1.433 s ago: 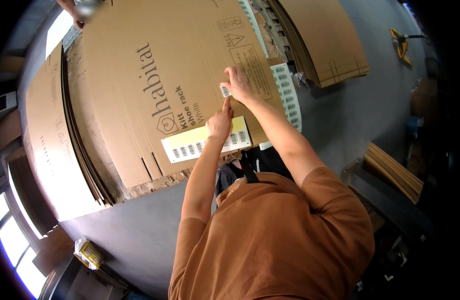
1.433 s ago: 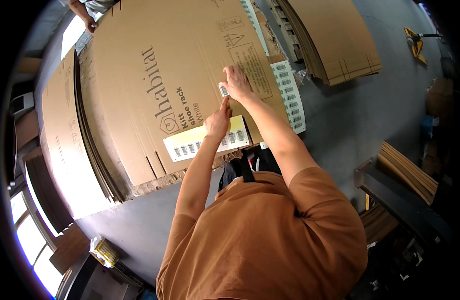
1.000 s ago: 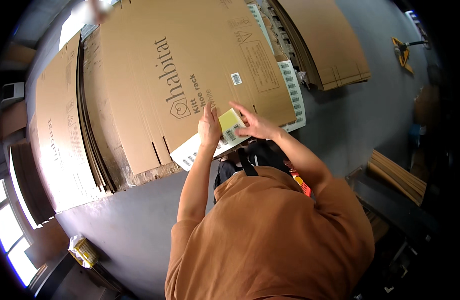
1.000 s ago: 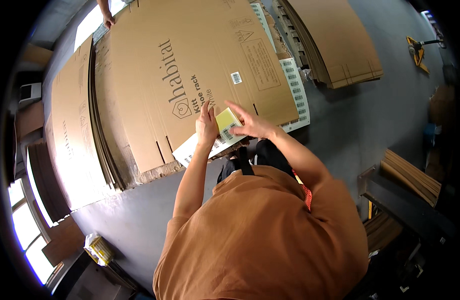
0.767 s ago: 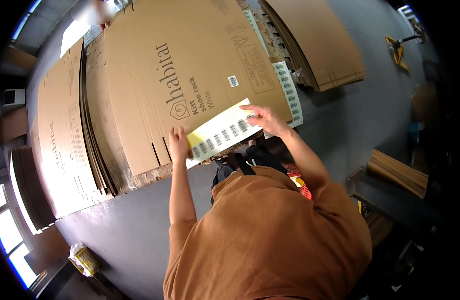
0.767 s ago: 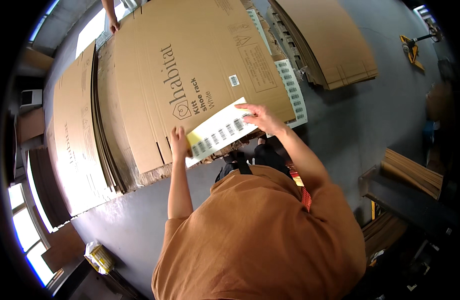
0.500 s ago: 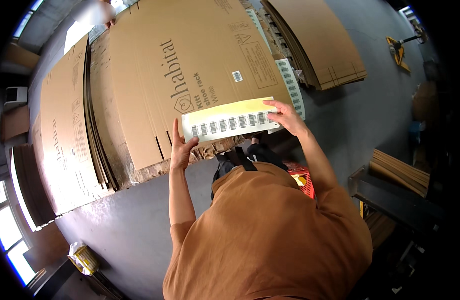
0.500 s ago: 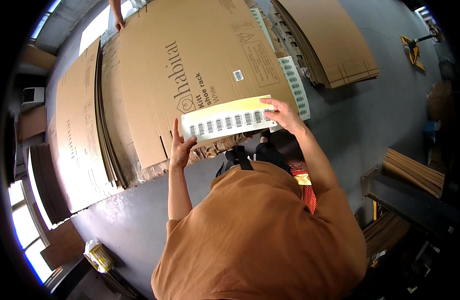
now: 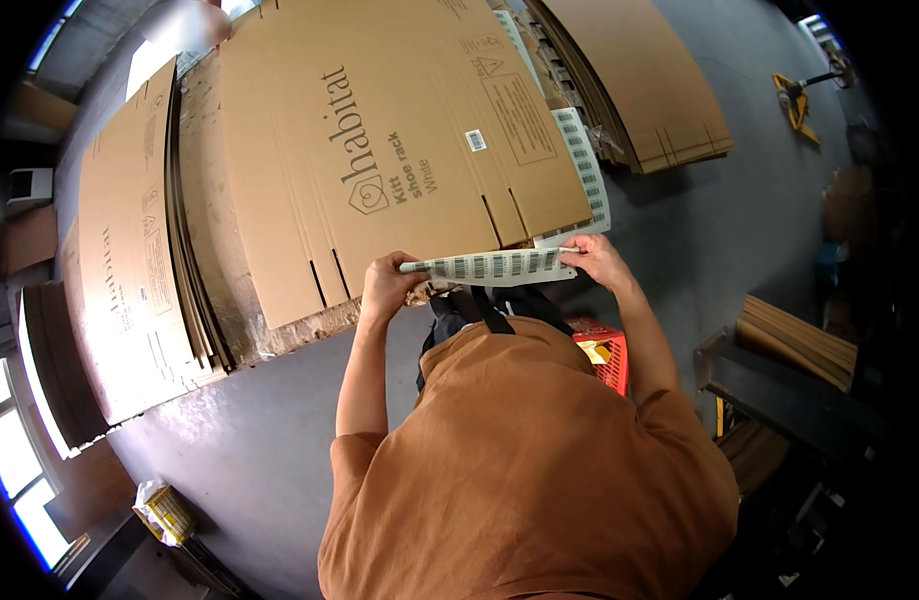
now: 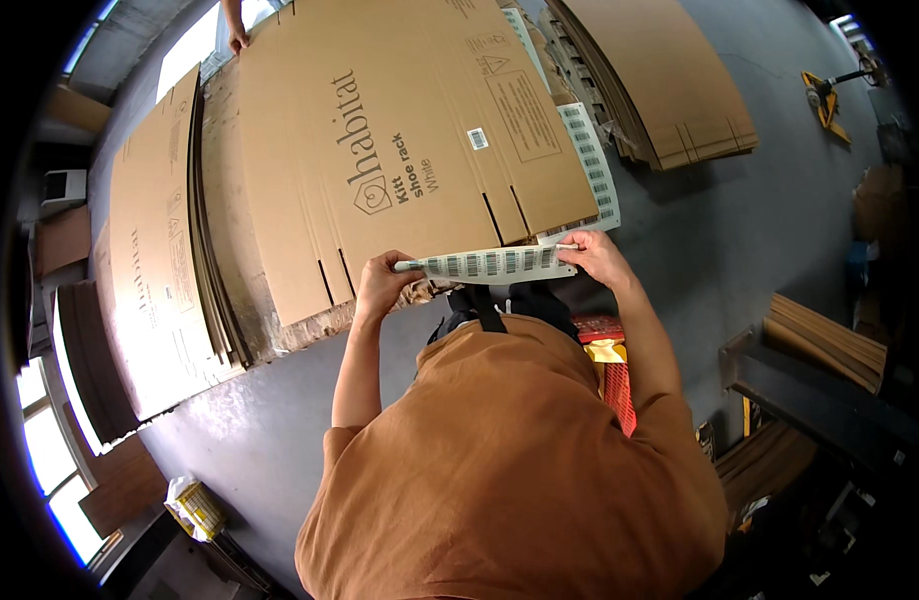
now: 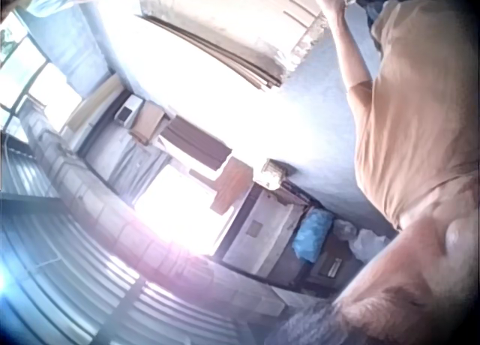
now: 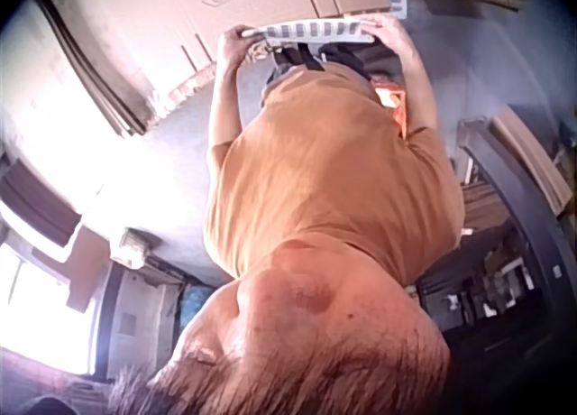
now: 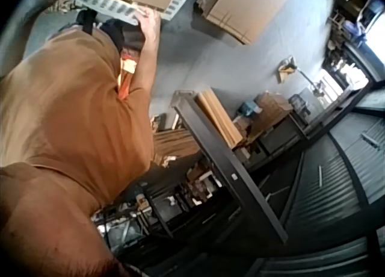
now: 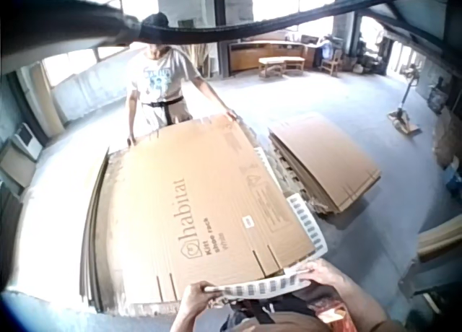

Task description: The person applies barcode stickers to large cardboard boxes labeled 'Habitat'. They peel individual labels from a sheet and affix them to the top surface of the boxes. The person also lifts and stacks the boxes to organize them.

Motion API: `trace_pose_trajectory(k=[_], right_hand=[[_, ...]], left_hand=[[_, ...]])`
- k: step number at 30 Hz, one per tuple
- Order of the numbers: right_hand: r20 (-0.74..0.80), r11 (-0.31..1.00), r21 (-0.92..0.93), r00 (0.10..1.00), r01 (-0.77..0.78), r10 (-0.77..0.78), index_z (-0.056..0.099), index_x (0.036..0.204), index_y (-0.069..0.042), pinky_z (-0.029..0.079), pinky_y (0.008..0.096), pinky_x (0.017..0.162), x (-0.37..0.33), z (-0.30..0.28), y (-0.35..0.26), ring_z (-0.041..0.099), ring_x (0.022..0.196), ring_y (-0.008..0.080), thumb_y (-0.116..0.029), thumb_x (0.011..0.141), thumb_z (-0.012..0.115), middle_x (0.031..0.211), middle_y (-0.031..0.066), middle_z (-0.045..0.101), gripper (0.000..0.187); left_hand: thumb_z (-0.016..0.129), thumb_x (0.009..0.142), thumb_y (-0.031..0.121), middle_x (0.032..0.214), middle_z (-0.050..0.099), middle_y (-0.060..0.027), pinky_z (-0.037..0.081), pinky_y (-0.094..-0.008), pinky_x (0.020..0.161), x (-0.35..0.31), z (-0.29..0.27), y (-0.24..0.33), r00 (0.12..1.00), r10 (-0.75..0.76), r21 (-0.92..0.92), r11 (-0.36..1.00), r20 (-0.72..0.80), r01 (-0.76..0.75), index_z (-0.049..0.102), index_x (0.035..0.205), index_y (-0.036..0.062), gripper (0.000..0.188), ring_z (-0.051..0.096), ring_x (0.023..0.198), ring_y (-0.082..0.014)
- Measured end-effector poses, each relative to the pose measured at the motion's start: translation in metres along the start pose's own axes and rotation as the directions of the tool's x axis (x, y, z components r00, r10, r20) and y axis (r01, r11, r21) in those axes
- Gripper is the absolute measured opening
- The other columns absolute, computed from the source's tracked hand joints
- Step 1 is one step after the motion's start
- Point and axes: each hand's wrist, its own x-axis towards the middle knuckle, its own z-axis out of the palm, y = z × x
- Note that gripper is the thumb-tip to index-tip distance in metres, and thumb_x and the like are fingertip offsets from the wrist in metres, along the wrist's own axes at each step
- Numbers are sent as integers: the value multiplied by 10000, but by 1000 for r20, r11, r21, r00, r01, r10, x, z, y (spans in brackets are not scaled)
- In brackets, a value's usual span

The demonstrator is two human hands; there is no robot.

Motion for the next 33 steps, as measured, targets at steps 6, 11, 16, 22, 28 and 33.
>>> trace_pose_trajectory(k=[6,11,16,22,28,33], right_hand=[[-59,841,-541,998,-13,-23,675,972,-28,472,328,798,-1,-9,20,576,943,203,-143,781,732,995,84,622,231],[231,769,-443,888,460,-398,622,1143,-19,458,387,922,16,47,-51,557,1117,329,-260,829,720,1198,176,574,408],[238,870,-319,920,376,-310,664,963,-22,497,370,734,28,96,-83,649,816,302,-152,830,671,875,150,677,187],[178,862,-343,927,373,-330,637,871,-18,501,379,714,23,109,-81,643,793,300,-108,800,678,843,129,654,121],[78,616,-535,760,578,-646,630,768,-53,497,400,701,25,123,-66,614,759,301,-104,781,689,779,87,601,78],[-96,982,-159,989,100,-116,688,867,-36,475,286,620,55,103,-58,624,687,150,-183,832,681,780,87,686,151]], left_hand=[[728,755,-3,775,684,-50,499,-234,646,-1,28,-17,991,126,-264,955,-48,-135,674,843,-8,103,626,711,-101],[660,806,-38,839,685,-48,510,-241,682,-9,42,11,967,66,-309,951,247,14,648,954,-26,149,627,759,-99],[663,819,-6,828,669,-32,492,-229,678,-18,49,24,971,114,-273,960,208,-54,649,963,-25,146,597,747,-82],[607,918,176,763,633,-20,516,-242,659,-18,56,9,994,22,-162,987,111,-4,654,890,-16,199,588,694,-86],[586,933,250,604,540,0,478,-274,522,-15,73,-1,993,-78,-142,988,-92,65,621,719,-26,351,515,544,-81],[583,917,234,603,589,-104,480,-338,532,0,74,-50,972,5,164,986,-237,35,633,783,-51,319,563,527,-167]])
